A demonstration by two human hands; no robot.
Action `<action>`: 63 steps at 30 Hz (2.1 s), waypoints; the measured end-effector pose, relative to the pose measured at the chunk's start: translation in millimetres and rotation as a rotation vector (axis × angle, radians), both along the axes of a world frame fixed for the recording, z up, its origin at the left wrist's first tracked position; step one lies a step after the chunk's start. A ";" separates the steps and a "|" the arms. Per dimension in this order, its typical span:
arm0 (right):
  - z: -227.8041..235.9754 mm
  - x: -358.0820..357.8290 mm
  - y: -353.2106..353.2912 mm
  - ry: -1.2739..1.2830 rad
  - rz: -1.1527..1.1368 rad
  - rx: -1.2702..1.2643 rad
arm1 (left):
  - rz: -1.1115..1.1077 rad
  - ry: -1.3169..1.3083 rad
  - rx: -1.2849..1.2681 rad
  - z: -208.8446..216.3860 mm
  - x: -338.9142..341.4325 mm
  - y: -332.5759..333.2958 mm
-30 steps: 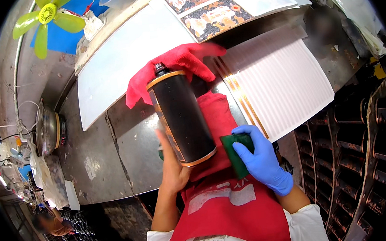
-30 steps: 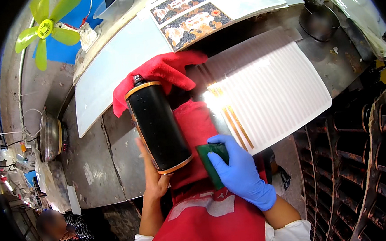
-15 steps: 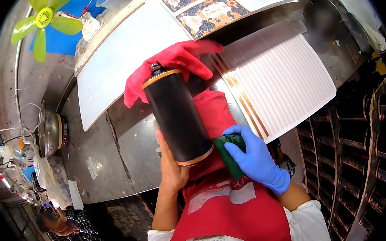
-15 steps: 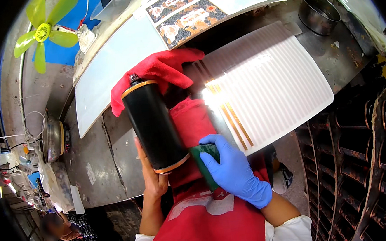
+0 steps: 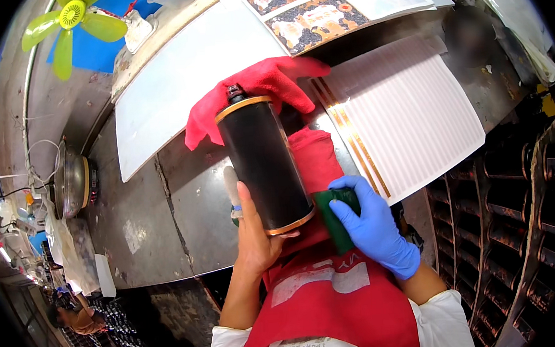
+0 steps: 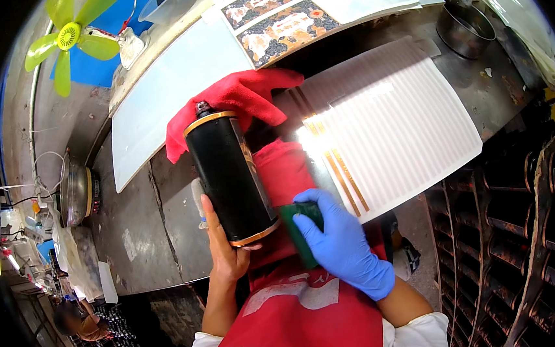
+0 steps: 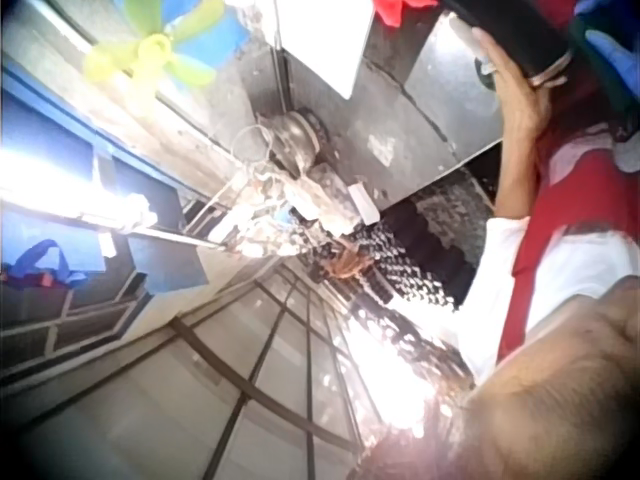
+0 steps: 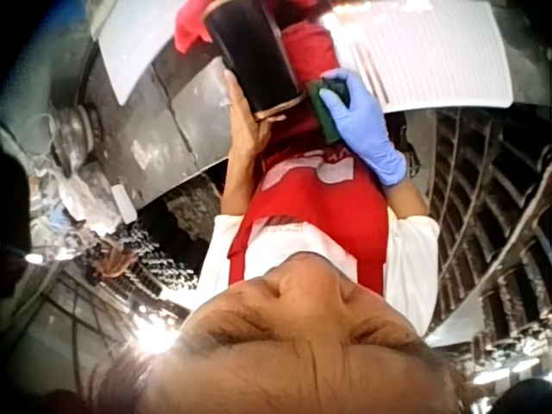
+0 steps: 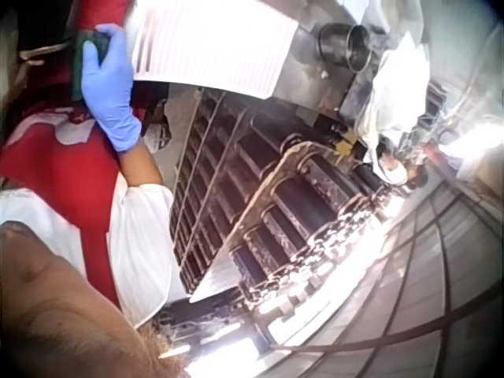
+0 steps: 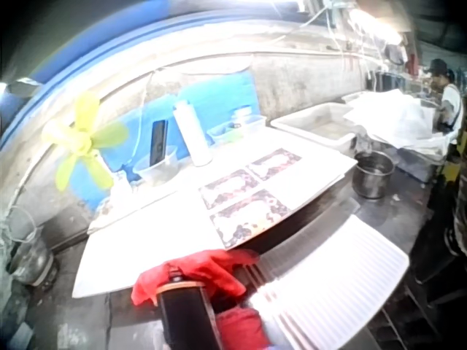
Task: The person repeatedly wipes cylindrical bottles with a green sponge, applies printed labels, and smooths them with a squeegee. They also apply a thin copper strip around the bottle rim and place finished bottles onto a nearby rack.
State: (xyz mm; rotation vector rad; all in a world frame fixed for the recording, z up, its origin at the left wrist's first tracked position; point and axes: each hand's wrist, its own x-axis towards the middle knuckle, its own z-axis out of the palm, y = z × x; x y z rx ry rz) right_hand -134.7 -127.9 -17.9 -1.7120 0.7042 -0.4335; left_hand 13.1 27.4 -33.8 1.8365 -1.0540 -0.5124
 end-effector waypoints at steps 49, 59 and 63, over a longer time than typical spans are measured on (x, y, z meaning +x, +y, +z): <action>163.4 -37.2 -12.4 -0.072 0.111 -0.887 | 0.172 0.041 -0.522 47.8 16.1 34.0; 253.6 -318.7 111.7 0.670 -1.215 -1.005 | -0.320 0.382 -0.563 110.0 -45.8 -23.7; 272.5 -445.7 134.8 1.247 -1.617 -1.060 | -0.343 0.588 -0.520 115.4 -77.6 -41.2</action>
